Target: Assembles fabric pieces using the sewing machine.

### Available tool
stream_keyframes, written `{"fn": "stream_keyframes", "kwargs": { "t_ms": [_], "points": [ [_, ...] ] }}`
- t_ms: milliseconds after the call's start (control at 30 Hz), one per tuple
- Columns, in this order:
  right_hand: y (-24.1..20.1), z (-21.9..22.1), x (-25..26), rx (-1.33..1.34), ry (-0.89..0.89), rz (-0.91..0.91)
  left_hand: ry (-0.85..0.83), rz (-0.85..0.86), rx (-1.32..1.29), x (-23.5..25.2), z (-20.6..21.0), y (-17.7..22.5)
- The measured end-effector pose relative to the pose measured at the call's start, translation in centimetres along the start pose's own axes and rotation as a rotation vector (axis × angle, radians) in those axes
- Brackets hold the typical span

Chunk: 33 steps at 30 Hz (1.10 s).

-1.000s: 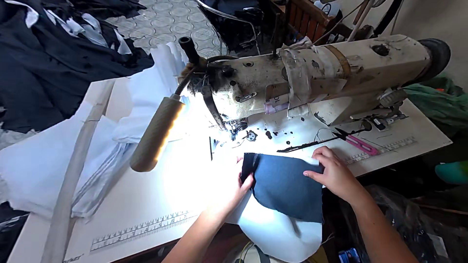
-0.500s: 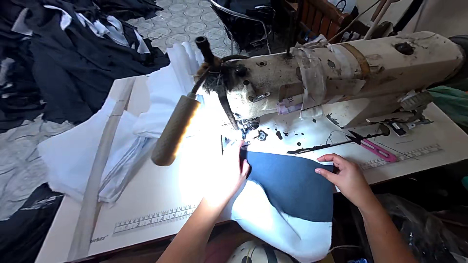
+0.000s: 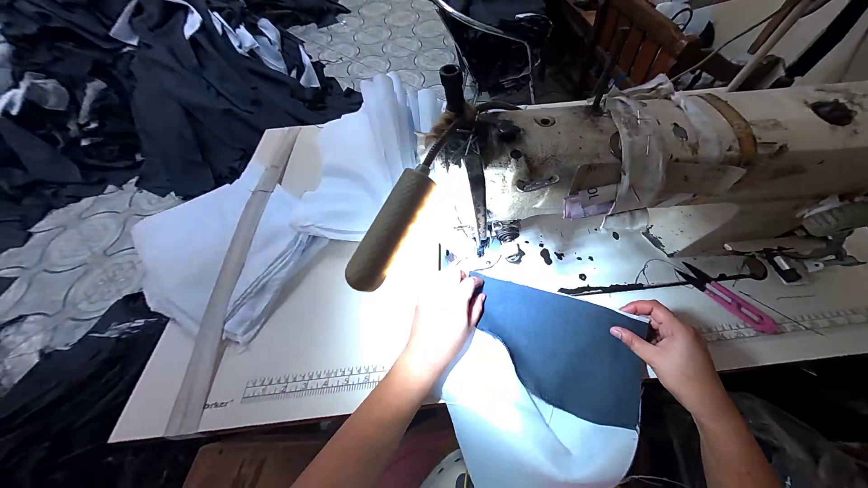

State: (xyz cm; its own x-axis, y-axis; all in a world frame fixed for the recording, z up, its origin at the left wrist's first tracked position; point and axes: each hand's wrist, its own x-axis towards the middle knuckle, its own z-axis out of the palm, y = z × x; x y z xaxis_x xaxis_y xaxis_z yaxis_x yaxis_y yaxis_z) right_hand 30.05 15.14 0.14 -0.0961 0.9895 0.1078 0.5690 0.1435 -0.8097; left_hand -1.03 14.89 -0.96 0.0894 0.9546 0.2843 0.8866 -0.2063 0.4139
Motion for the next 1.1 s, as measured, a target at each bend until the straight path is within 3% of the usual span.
{"fn": "stream_keyframes", "kwargs": {
  "t_ms": [100, 233, 533, 700, 900, 1000, 1100],
  "points": [
    [-0.1, -0.2, 0.4, -0.107, -0.010, -0.059, -0.045, 0.102, 0.111, -0.6, -0.3, -0.2],
    [-0.7, -0.6, 3.1, -0.245, -0.059, -0.121, -0.173, 0.068, 0.072, 0.3, -1.0, -0.6],
    [-0.8, -0.5, 6.3, -0.277, -0.079, -0.039, -0.034, 0.045, 0.025, 1.2, 0.1, -0.8],
    [0.3, -0.5, 4.2, -0.373, 0.092, -0.356, -0.187, -0.007, 0.096, 3.3, -1.9, -0.8],
    [2.2, -0.8, -1.9, -0.374, 0.043, -0.380, -0.351, 0.484, 0.009, 1.4, -3.0, 0.4],
    [4.0, -0.2, -3.3, -0.399, 0.151, -0.439, -0.153, 0.531, -0.017, -0.8, -1.5, 1.5],
    [4.9, 0.3, -3.6, -0.407, 0.248, -0.566, -0.053, 0.394, -0.108, -1.7, 0.5, 2.0]
  ]
}}
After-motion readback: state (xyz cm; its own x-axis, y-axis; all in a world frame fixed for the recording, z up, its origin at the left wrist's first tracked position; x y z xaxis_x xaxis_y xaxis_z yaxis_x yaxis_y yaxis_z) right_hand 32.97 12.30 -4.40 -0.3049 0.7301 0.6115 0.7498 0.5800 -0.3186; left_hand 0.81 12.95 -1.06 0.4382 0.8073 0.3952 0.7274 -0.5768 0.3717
